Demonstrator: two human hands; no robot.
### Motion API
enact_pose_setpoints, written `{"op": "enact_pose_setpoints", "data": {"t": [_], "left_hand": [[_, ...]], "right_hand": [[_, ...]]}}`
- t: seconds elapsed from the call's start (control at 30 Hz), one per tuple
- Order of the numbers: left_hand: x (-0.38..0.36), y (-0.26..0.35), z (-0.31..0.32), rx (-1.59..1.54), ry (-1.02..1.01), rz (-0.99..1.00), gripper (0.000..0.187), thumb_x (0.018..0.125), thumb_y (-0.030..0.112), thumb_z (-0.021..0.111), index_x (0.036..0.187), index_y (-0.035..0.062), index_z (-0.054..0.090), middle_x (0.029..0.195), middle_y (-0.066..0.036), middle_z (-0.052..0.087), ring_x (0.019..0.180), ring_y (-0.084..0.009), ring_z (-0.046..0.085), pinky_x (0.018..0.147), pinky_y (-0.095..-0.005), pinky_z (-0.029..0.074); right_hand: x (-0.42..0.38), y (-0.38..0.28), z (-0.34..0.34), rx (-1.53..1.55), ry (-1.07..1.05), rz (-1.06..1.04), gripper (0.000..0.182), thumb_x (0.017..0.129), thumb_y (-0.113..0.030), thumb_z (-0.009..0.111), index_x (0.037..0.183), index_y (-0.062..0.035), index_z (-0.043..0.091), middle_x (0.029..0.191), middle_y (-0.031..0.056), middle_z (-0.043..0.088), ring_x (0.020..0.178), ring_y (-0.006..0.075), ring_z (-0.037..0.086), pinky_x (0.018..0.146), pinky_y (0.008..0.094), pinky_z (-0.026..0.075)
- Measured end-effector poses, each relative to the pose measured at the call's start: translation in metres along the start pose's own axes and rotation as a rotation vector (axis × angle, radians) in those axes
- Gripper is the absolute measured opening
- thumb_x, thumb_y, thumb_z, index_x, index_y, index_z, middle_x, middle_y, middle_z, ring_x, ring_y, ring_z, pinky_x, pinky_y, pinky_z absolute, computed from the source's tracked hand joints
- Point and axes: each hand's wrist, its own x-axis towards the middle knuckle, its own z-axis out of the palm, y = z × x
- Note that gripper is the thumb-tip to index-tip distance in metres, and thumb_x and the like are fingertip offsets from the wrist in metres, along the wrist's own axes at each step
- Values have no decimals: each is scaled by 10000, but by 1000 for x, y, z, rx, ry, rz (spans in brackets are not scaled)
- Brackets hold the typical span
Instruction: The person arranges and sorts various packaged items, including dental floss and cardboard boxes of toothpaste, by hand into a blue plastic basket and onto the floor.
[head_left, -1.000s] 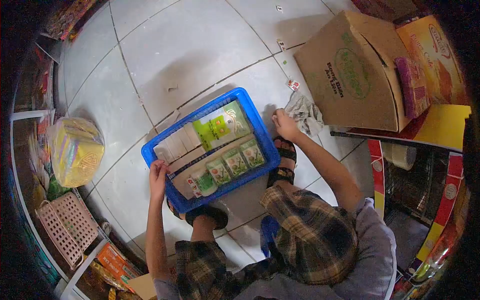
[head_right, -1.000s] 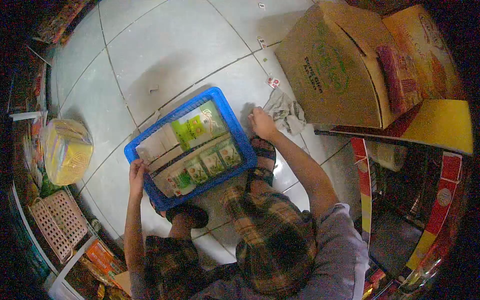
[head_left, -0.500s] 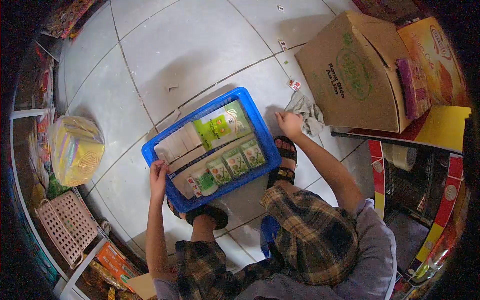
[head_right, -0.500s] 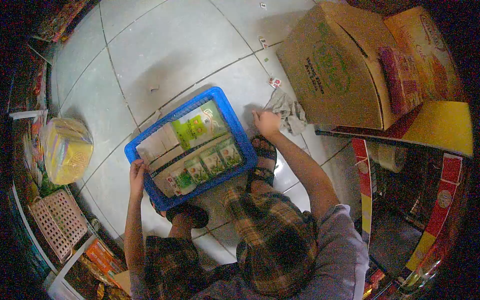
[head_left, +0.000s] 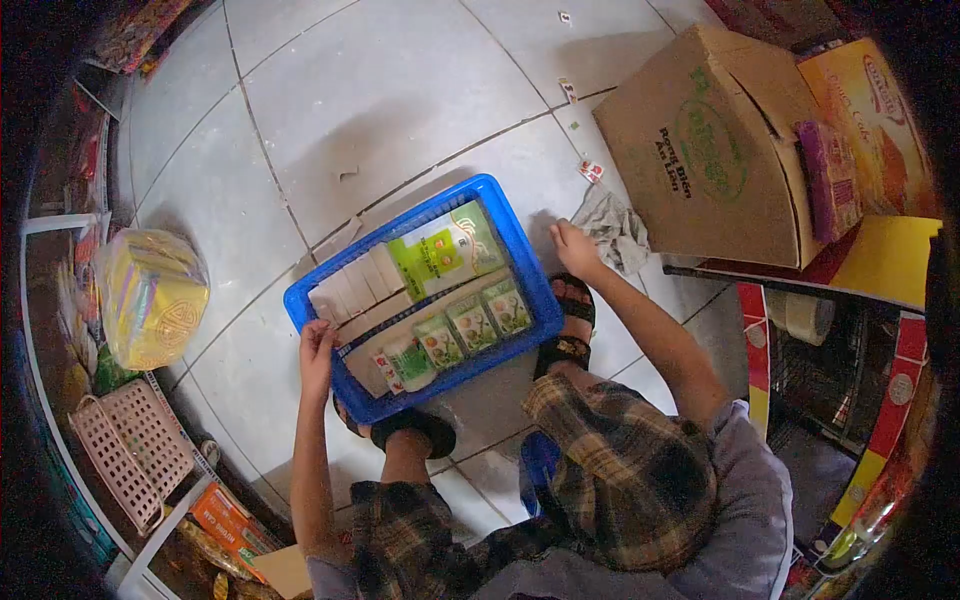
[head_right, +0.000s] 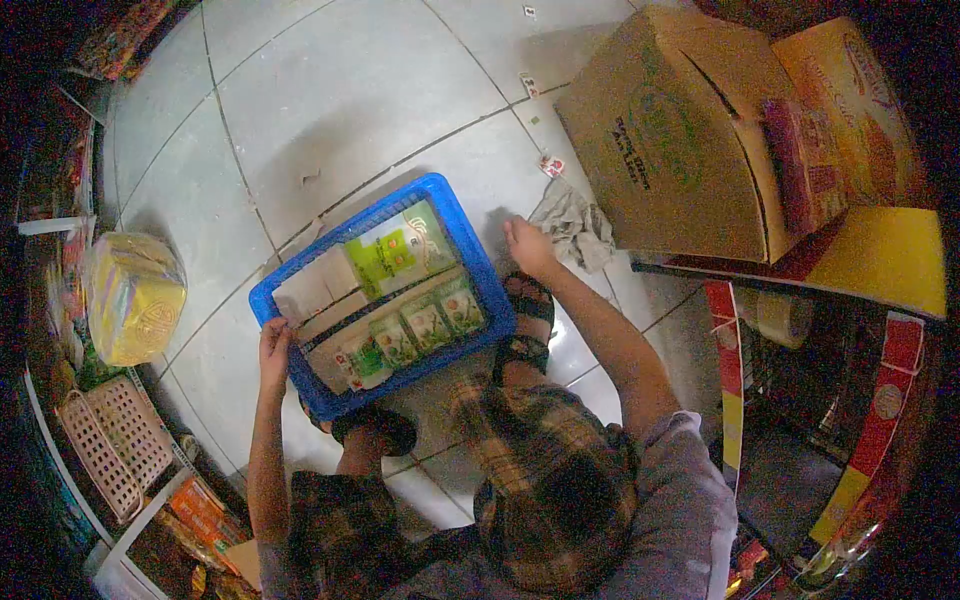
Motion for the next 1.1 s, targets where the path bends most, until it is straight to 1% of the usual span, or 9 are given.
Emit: {"op": "enact_pose_setpoints", "data": {"t": [0.07, 0.3, 0.4, 0.47, 0.6, 0.67, 0.9, 0.97, 1.1], "left_hand": [[0, 2, 1, -12, 6, -21, 114, 763, 47, 401, 877, 37, 402, 721, -31, 449, 651, -111, 437, 611, -224, 361], [0, 1, 1, -6, -13, 4, 115, 765, 53, 402, 880, 39, 403, 713, -33, 451, 655, -109, 436, 615, -224, 360], [-1, 2, 2, -12, 4, 10, 120, 766, 55, 403, 886, 39, 403, 700, -30, 449, 658, -107, 435, 616, -220, 357], [-1, 1, 0, -16, -20, 20, 124, 769, 60, 403, 891, 37, 404, 709, -29, 447, 665, -107, 435, 624, -217, 356], [-1, 3, 1, 6, -15, 5, 120, 771, 64, 403, 889, 38, 407, 724, -28, 445, 666, -106, 430, 623, -217, 354], [-2, 3, 2, 0, 1, 25, 119, 773, 65, 401, 888, 38, 408, 739, -28, 443, 671, -106, 427, 624, -218, 354], [1, -12, -5, -41, -35, 25, 123, 775, 63, 398, 895, 38, 405, 751, -24, 446, 690, -108, 437, 638, -222, 359], [1, -12, -5, -20, -48, 14, 123, 773, 59, 401, 895, 42, 405, 751, -25, 447, 690, -108, 439, 635, -223, 362], [0, -12, -4, -37, -43, 1, 123, 771, 54, 404, 894, 46, 406, 751, -26, 447, 689, -108, 440, 634, -225, 366]], "right_hand": [[-2, -2, 0, 38, -15, -12, 342, 803, -310, 273, 873, -24, 448, 793, 194, 513, 730, 356, 492, 657, 441, 364], [-3, -4, -3, 30, -44, -60, 312, 790, -296, 313, 885, -37, 459, 785, 173, 522, 744, 332, 502, 688, 468, 337], [-4, -8, -8, -171, -135, 23, 342, 788, -330, 312, 835, -59, 514, 756, 148, 539, 743, 303, 514, 691, 444, 349], [-6, -7, -10, -240, -53, -33, 388, 767, -391, 333, 694, -77, 550, 673, 156, 534, 644, 292, 521, 617, 419, 373], [-5, -1, -4, -285, -88, -27, 417, 761, -407, 330, 676, -77, 570, 667, 149, 540, 646, 291, 527, 619, 422, 380], [-6, -4, -5, -371, -155, 89, 422, 761, -400, 326, 666, -70, 571, 659, 142, 547, 652, 292, 534, 610, 415, 392], [-5, 9, 1, -319, -230, 81, 418, 755, -397, 324, 698, -62, 567, 739, 162, 546, 695, 299, 532, 621, 419, 397], [-6, 10, 1, -301, -149, 20, 404, 752, -388, 330, 721, -58, 562, 780, 174, 538, 719, 304, 526, 639, 410, 397], [-4, 5, -5, -193, -176, 84, 374, 755, -360, 332, 775, -52, 544, 787, 174, 537, 740, 306, 521, 643, 386, 401]]}}
